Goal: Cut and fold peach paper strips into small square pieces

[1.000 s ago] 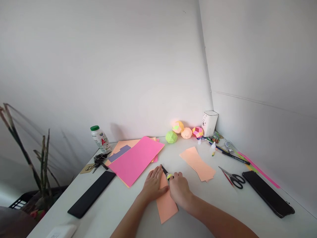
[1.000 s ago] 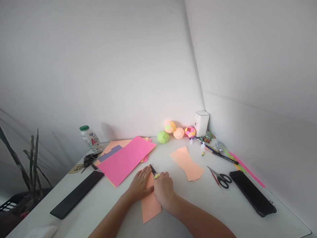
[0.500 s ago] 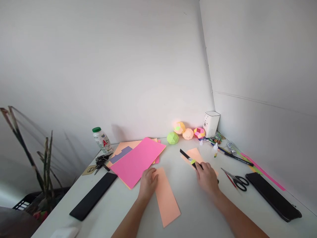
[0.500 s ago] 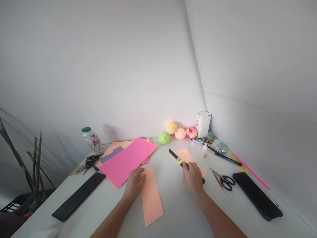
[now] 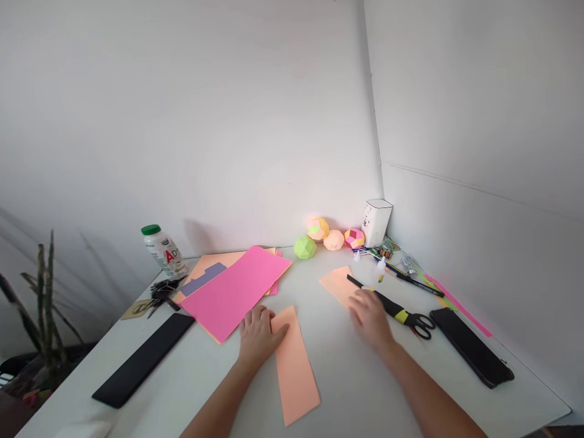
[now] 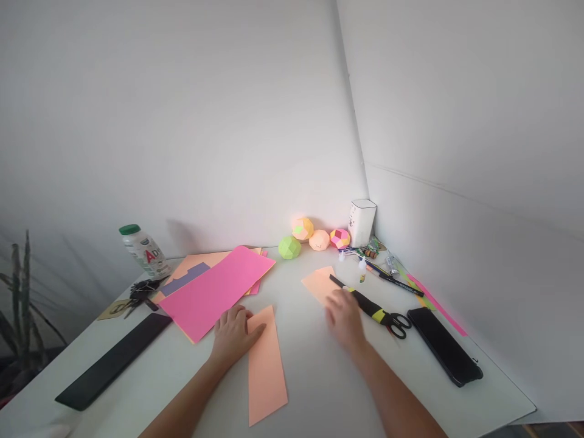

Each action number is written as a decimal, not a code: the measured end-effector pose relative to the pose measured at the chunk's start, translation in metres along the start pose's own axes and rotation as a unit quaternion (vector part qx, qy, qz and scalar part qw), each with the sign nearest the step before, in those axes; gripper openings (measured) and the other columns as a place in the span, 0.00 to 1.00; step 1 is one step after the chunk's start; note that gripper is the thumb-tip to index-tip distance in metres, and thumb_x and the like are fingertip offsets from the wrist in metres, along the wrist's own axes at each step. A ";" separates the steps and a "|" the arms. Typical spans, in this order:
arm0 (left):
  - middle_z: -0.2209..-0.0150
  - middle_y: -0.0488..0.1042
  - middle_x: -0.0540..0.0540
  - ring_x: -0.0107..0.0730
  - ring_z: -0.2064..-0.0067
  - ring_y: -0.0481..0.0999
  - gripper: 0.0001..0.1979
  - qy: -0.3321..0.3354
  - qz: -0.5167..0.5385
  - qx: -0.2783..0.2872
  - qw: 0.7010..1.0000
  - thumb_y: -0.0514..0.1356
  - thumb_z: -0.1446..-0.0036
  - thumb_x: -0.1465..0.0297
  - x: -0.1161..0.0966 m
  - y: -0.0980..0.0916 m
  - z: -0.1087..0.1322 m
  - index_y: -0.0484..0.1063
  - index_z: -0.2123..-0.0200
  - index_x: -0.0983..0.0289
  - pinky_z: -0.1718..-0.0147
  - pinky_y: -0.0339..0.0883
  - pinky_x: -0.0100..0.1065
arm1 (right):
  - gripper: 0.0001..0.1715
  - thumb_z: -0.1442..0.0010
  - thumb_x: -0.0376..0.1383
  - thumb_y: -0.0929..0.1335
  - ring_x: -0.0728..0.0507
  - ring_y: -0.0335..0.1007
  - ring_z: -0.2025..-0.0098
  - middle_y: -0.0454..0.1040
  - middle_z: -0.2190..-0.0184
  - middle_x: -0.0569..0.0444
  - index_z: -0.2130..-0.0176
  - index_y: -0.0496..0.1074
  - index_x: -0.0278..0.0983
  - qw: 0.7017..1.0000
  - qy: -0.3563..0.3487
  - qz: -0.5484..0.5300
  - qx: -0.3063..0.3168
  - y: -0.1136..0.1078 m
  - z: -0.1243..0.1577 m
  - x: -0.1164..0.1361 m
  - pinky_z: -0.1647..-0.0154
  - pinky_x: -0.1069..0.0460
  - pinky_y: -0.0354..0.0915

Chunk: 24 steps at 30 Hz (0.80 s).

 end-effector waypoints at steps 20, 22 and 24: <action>0.49 0.73 0.60 0.49 0.45 0.69 0.16 0.080 0.029 -0.024 0.996 0.49 0.40 0.62 0.002 0.012 0.004 0.73 0.56 0.59 0.48 0.62 0.51 | 0.26 0.35 0.40 0.63 0.36 0.49 0.34 0.58 0.36 0.41 0.41 0.65 0.35 0.988 -0.047 -0.047 0.137 0.009 0.018 0.042 0.35 0.41 0.49; 0.50 0.73 0.60 0.49 0.46 0.69 0.16 0.073 0.026 -0.031 0.996 0.48 0.39 0.64 0.004 0.014 0.003 0.74 0.57 0.59 0.48 0.63 0.51 | 0.27 0.36 0.36 0.64 0.29 0.52 0.36 0.60 0.39 0.29 0.42 0.65 0.25 0.992 0.038 -0.009 0.123 0.008 0.008 0.023 0.39 0.35 0.53; 0.51 0.74 0.59 0.48 0.47 0.70 0.16 0.068 0.027 -0.037 0.997 0.47 0.38 0.65 0.007 0.014 0.002 0.74 0.58 0.59 0.48 0.64 0.51 | 0.21 0.36 0.33 0.63 0.30 0.59 0.40 0.67 0.46 0.29 0.47 0.68 0.24 0.989 0.081 0.017 0.123 0.008 0.000 0.008 0.42 0.37 0.58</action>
Point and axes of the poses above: each hand's wrist, its own z-axis away from the middle knuckle, its own y-axis out of the palm, x = y × z, the point moved 2 cm from there along -z, towards the middle knuckle
